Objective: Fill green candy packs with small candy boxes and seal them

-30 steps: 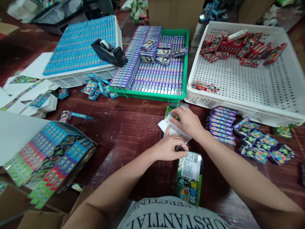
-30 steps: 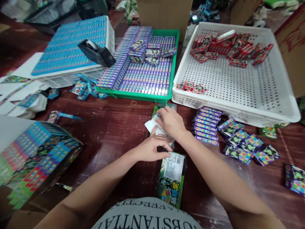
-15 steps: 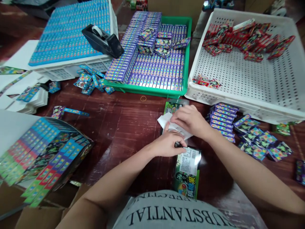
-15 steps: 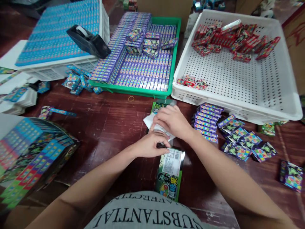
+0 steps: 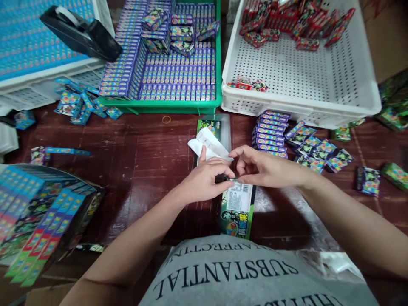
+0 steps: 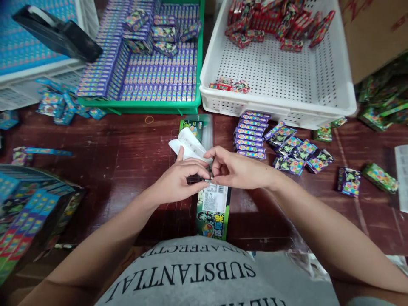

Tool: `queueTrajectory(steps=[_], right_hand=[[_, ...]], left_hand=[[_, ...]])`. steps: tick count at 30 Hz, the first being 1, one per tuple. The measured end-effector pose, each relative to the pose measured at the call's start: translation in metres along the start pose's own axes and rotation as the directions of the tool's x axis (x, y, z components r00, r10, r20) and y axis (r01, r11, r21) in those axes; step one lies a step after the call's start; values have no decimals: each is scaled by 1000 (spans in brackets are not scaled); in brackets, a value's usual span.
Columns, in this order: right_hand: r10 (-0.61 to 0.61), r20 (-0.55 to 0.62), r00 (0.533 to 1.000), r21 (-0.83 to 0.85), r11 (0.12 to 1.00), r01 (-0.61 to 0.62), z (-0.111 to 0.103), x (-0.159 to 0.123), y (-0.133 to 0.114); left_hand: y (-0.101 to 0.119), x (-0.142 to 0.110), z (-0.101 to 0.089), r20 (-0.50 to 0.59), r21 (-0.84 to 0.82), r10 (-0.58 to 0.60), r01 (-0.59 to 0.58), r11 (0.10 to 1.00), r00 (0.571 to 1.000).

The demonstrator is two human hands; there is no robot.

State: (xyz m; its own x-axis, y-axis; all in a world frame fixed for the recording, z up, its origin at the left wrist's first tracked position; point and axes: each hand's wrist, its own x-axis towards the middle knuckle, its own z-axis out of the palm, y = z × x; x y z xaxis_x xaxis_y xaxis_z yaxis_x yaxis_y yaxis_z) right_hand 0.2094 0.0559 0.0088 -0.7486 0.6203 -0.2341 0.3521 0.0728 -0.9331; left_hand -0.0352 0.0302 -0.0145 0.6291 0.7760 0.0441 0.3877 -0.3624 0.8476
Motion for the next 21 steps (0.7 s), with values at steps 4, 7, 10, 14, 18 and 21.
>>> queueTrajectory(steps=[4,7,10,14,18,21], right_hand=[[-70,-163,984,-223,974,32,14,-10,-1],[-220,-323,920,-498,867,33,34,-26,-3],[-296,-402,866,-610,792,-13,56,-40,-4],[-237,-521,820,-514,854,-80,77,-46,-6],[-192,-532,825,-408,911,-51,87,-53,-4],[-212,-663,718,-295,956,10,100,-74,8]], left_hand=[[7,-3,1,-23,24,11,-10,1000,1000],[13,-7,0,-40,7,9,-9,1000,999],[21,-11,-1,-49,-47,-5,2,999,999],[30,-14,4,-33,-164,-80,73,984,996],[26,-16,10,61,-361,-117,131,923,991],[12,-26,4,51,-394,-162,169,904,985]])
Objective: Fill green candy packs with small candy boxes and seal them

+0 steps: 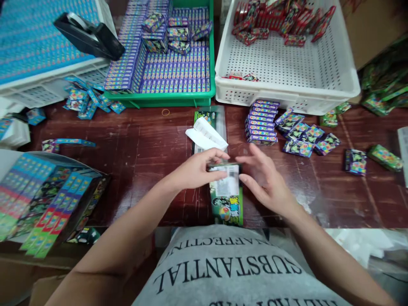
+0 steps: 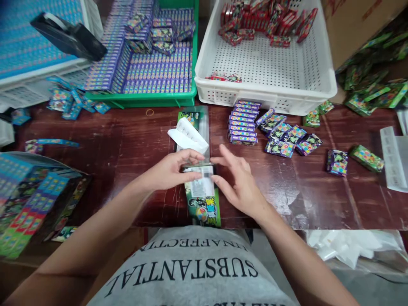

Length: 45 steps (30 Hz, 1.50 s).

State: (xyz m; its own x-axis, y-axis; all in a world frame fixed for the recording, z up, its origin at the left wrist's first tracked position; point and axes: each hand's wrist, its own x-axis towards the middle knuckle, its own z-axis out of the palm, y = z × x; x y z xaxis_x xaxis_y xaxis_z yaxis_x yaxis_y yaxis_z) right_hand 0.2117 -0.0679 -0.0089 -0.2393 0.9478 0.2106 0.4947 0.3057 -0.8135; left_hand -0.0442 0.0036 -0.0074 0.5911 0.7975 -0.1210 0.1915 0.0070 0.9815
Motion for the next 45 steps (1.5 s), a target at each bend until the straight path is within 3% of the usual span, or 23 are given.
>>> queueTrajectory(steps=[2,3,5,6,8,10,12,14,17,21,24,28,31,34,36,40,45], right_hand=[[98,-212,972,107,991,-76,1,-25,6],[168,-279,945,177,977,-121,4,-36,7],[295,-300,907,331,924,-191,15,-53,7],[340,-290,895,398,893,-210,21,-57,6],[383,-340,859,483,855,-190,32,-54,2],[372,-448,813,483,866,-131,34,-43,0],[332,-498,801,444,891,-94,29,-31,1],[283,-440,852,416,905,-86,22,-22,3],[189,-320,928,371,927,-60,19,-15,3],[112,-316,942,234,971,-37,21,-13,0],[90,-211,973,201,979,-47,19,-17,2],[104,-207,973,211,976,-60,17,-21,5],[112,-121,986,223,971,-83,15,-21,3],[38,-48,998,165,986,-29,13,-21,1],[-5,-81,997,116,993,14,15,-24,1],[4,-284,959,134,990,35,30,-34,4],[40,-263,964,246,969,27,48,-37,1]], left_hand=[[-9,-12,-9,-209,-75,-41,25,997,977],[-14,-19,-10,-340,-147,-72,22,989,938],[-21,-33,-5,-536,-311,-145,-35,950,832],[-25,-40,3,-579,-377,-175,-71,924,797],[-30,-55,24,-563,-449,-204,-89,889,801],[-33,-68,45,-461,-438,-198,-28,898,865],[-32,-76,60,-327,-372,-184,53,927,927],[-29,-75,66,-220,-310,-159,86,947,962],[-23,-61,69,-191,-291,-82,23,956,978],[-18,-45,69,-200,-315,12,-76,946,980],[-19,-46,66,-110,-290,19,-50,956,994],[-22,-53,62,-48,-269,9,-21,963,999],[-22,-57,61,-30,-272,15,-22,962,999],[-20,-60,60,-16,-266,13,-17,964,1000],[-17,-60,57,-14,-269,11,-14,963,1000],[-10,-55,46,-59,-225,0,-13,974,998],[-11,-45,44,-269,-52,52,-68,996,962]])
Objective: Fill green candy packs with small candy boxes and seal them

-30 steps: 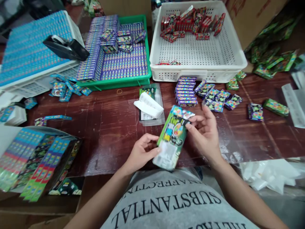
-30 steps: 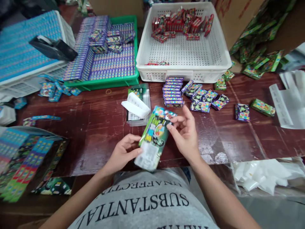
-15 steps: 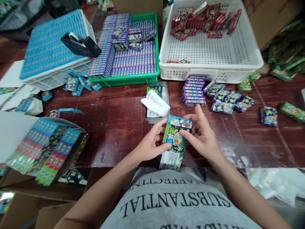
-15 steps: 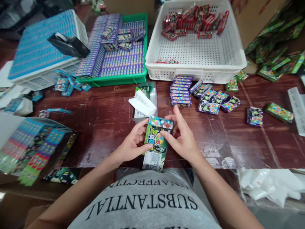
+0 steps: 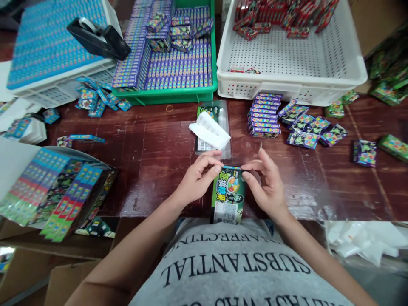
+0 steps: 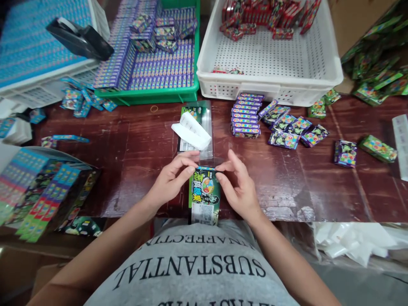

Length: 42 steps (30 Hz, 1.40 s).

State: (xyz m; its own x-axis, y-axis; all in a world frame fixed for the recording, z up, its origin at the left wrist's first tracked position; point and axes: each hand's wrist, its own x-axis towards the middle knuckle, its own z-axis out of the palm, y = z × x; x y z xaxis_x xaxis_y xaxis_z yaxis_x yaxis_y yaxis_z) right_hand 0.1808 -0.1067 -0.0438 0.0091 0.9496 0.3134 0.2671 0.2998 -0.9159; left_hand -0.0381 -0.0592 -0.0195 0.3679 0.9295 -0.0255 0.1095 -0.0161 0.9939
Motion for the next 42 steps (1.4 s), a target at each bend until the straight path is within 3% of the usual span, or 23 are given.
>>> queueTrajectory(steps=[4,6,11,18,22,25,29,31,32,35,37,39,42], right_hand=[[83,-11,996,44,996,-82,2,5,-7],[139,8,990,63,988,-140,-1,10,-11],[239,147,960,148,954,-260,-7,26,-23],[329,117,937,115,933,-342,6,47,-37],[341,157,927,109,927,-360,5,50,-38],[318,260,912,111,928,-355,-7,46,-35],[206,321,924,-40,978,-204,-33,58,-38],[126,416,900,-133,988,-76,-41,75,-45],[99,504,858,-155,988,-23,-43,85,-50],[100,735,671,-209,974,84,-39,108,-59],[135,778,613,-297,940,170,-32,116,-58],[154,761,630,-381,892,243,-25,116,-53],[110,684,721,-440,851,288,-20,108,-46]], left_hand=[[-6,0,8,-148,-145,-71,50,988,986],[-5,-1,8,-165,-161,-86,60,985,983],[6,-1,0,-87,-44,-64,60,997,994],[20,4,-10,-115,38,-155,160,986,981],[25,5,-21,-52,11,-180,180,984,982],[22,0,-26,24,-52,-170,172,984,985],[12,-3,-24,-12,-46,-97,96,994,995],[10,-2,-20,-20,-33,-84,83,996,996],[10,-1,-18,-14,-28,-79,78,997,997],[15,0,-12,-10,-7,-64,64,998,998],[18,0,-10,-8,-3,-51,51,999,999],[19,-1,-10,0,1,-39,39,999,999],[18,-5,-12,-25,15,-46,47,999,999]])
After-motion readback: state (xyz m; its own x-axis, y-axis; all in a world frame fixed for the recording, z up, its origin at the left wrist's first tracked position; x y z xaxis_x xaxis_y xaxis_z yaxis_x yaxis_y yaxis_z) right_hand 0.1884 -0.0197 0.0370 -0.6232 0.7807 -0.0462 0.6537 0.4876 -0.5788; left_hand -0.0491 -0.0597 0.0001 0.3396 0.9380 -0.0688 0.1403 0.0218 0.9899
